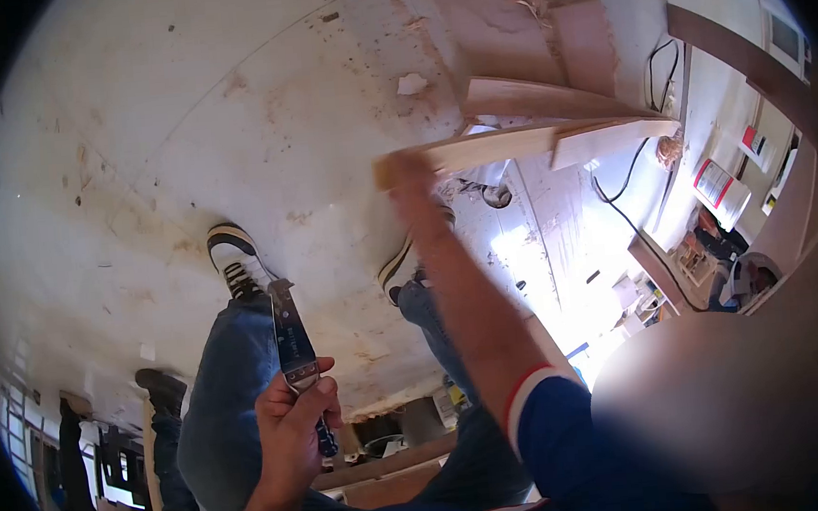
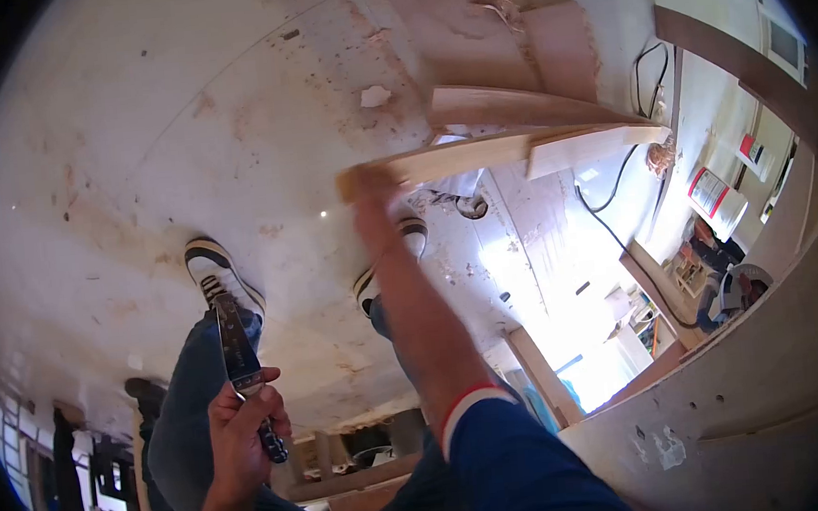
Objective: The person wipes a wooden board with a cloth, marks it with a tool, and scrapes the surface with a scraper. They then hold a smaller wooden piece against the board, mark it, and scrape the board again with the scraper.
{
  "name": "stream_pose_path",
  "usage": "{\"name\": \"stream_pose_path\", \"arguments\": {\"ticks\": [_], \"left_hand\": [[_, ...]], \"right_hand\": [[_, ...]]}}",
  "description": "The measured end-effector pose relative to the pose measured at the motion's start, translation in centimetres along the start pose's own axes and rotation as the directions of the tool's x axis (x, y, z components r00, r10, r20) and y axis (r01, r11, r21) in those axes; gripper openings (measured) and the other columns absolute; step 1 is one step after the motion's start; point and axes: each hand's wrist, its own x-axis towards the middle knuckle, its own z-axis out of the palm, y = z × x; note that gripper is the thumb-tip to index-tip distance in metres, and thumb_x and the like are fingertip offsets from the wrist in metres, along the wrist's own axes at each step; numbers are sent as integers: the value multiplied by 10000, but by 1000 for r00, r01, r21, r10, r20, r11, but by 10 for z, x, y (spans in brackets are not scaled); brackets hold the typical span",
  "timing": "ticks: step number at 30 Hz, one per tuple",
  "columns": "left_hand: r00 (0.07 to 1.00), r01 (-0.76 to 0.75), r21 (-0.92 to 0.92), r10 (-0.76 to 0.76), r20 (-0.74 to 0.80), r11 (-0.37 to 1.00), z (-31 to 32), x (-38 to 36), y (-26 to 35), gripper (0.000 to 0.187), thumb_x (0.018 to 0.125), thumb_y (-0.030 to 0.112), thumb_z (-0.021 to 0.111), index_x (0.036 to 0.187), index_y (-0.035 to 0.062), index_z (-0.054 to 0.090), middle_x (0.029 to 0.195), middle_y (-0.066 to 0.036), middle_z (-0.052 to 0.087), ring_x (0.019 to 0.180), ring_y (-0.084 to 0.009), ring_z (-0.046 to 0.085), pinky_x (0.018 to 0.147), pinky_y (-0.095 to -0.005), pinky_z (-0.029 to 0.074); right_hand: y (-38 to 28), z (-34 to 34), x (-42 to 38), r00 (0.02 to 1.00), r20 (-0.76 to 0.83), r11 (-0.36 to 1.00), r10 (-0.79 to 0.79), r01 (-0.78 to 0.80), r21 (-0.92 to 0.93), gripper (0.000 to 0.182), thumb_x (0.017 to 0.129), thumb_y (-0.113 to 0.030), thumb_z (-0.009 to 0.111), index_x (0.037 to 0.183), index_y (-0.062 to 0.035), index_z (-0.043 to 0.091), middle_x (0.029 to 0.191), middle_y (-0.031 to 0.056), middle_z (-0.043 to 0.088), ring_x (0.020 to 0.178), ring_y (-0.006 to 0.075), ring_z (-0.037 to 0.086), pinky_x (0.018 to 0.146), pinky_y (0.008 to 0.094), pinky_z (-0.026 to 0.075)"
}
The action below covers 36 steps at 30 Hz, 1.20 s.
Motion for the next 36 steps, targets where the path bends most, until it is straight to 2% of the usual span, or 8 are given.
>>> {"name": "stream_pose_path", "arguments": {"ticks": [7,10,14,16,19,27,29,36], "left_hand": [[999,23,-6,-23,-47,1000,-3,0,4,291,954,108,655,1207,-32,620,741,-45,610,585,-129,584,557,-276,484],[1000,21,-14,-21,-23,1000,-6,-1,6,299,953,109,656,1211,-35,613,742,-47,606,591,-128,583,558,-277,485],[1000,20,-21,-20,10,1000,-11,-3,7,311,949,115,668,1211,-41,609,744,-46,605,603,-124,584,564,-279,489],[1000,18,-23,-18,10,1000,-12,-4,6,315,948,116,673,1211,-44,610,744,-45,604,607,-121,582,561,-282,488],[999,35,-11,-35,0,999,-14,-5,4,316,948,113,675,1215,-43,611,748,-45,606,610,-115,576,567,-281,484],[1000,15,-7,-15,25,1000,-24,-9,-2,279,963,86,664,1214,-31,627,758,-37,613,627,-115,592,604,-271,478],[999,8,-37,-6,42,999,-29,-9,-6,282,963,88,663,1218,-28,625,758,-41,615,626,-116,592,602,-275,479],[1000,2,-102,0,14,995,-36,-10,-10,280,943,67,680,1204,-27,636,756,-52,624,634,-127,593,602,-276,483]], "right_hand": [[42,36,-197,824,566,1000,23,-31,3,389,944,-276,712,1229,-14,668,905,84,687,713,181,688,536,359,541],[98,-32,-51,828,25,792,-560,544,-278,368,1037,-307,551,1343,-116,626,1138,180,667,1010,312,669,830,408,570],[-37,-121,-33,895,-357,948,267,-178,263,861,849,-525,792,1526,-141,421,1310,176,635,1150,339,588,984,434,525],[-36,-145,-27,979,188,997,74,-78,15,1198,804,-714,722,1644,-110,119,1694,204,120,1526,390,207,1166,670,212],[-59,-114,-34,947,203,958,248,-271,93,1125,796,-730,717,1655,-266,157,1725,112,70,1564,389,102,1157,720,152],[-41,-81,-12,960,117,966,253,-244,-80,833,836,-570,765,1553,-296,440,1653,35,333,1547,301,219,1123,776,22],[3,-122,54,927,375,982,-22,91,-166,807,834,-572,767,1531,-288,476,1624,39,382,1543,280,235,1137,751,70],[-5,-127,29,926,375,995,-36,68,-73,613,866,-416,755,1404,-178,583,1462,83,531,1345,316,477,1104,622,320]]}}
